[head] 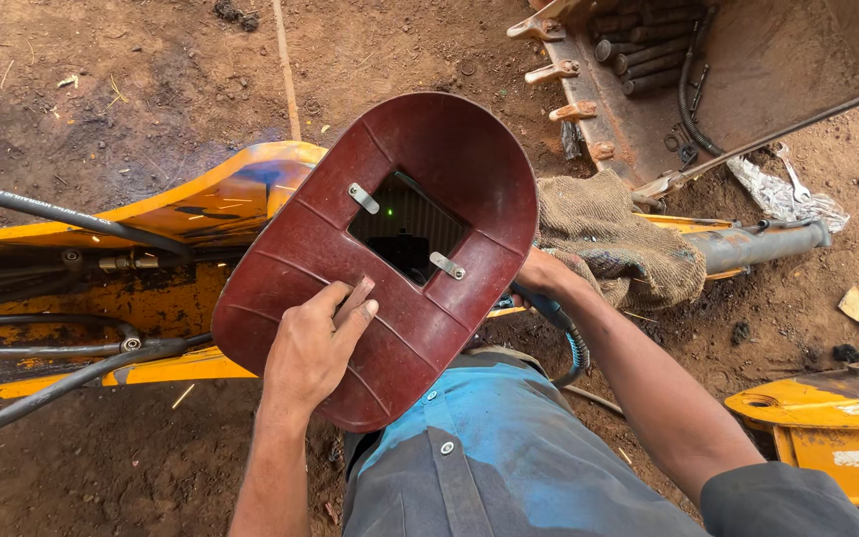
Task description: The person welds a yellow metal frame using a welding torch while holding a red welding mask in their left hand. Sparks fly as the torch is applied to the metal surface, and the person adjusts the mask position to shield their face from the bright light.
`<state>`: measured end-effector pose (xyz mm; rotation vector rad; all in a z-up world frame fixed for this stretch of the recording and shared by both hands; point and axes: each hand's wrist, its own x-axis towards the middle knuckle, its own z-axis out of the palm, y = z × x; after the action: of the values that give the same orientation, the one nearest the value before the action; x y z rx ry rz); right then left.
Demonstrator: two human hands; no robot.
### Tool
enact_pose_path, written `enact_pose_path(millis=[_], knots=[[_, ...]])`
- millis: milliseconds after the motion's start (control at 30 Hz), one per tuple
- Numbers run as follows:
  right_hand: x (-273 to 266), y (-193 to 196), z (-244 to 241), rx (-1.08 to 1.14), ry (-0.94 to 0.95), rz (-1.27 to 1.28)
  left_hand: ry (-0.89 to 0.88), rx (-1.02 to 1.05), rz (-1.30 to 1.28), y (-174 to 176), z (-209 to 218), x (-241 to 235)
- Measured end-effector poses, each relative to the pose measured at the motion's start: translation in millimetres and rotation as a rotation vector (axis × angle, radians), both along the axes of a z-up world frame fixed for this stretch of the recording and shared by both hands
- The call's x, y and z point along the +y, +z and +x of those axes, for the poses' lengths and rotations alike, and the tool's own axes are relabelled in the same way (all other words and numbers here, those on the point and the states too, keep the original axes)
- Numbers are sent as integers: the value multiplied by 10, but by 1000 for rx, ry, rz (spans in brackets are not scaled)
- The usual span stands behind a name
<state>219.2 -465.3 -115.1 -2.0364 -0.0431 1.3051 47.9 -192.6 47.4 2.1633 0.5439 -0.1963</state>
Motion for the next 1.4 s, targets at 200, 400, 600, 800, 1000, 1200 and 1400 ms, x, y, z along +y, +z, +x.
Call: enact_pose_path(millis=[200, 400, 600, 800, 1000, 1200, 1400], knots=[[-18, -75, 0, 6, -45, 69, 6, -16, -4, -15, -40, 16], [-26, -79, -4, -10, -26, 41, 9, 19, 6, -14, -54, 19], [-21, -48, -5, 26, -66, 58, 1, -11, -4, -17, -61, 43], [3, 146, -36, 6, -8, 105, 73, 2, 26, -4, -82, 131], [-208, 281, -157, 55, -204, 27, 355, -179, 46, -7, -345, 466], [-501, 234, -373, 34, -270, 12, 789, -360, -387, 63, -684, 692], [-620, 128, -590, 58, -251, 51, 886, -458, -510, 45, -842, 782]])
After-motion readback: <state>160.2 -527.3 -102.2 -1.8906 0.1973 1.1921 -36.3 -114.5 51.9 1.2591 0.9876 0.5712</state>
